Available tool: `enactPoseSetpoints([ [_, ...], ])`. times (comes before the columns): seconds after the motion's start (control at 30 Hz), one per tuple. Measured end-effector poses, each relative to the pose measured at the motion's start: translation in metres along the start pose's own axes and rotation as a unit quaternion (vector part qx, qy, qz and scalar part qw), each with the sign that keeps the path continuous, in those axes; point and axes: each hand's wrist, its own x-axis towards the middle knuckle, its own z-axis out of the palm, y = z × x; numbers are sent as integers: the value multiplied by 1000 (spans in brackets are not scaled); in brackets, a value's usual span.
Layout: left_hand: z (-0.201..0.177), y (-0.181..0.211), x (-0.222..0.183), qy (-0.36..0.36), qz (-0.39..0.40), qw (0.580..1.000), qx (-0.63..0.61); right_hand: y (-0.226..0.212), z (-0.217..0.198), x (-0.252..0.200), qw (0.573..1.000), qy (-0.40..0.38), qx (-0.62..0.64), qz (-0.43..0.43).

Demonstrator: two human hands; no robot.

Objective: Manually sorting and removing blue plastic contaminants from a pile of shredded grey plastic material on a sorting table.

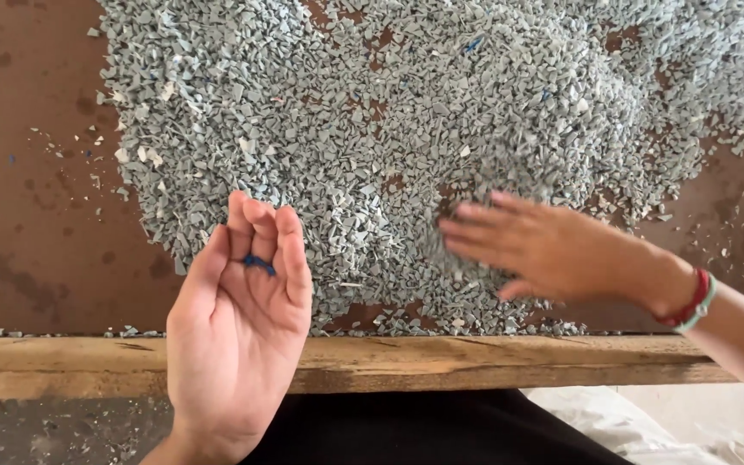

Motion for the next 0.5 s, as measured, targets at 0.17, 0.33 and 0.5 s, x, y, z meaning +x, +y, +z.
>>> enactPoseSetpoints([
  [0.17,-2,0,1,-3,-2,1000,13,-3,-7,-17,999,8,26,-20],
  [0.33,-1,1,1,-6,-4,1000,17,1,-24,-31,947,124,290,55],
  [0.5,1,-1,1,-2,-27,1000,15,19,-25,-29,961,188,142,144],
])
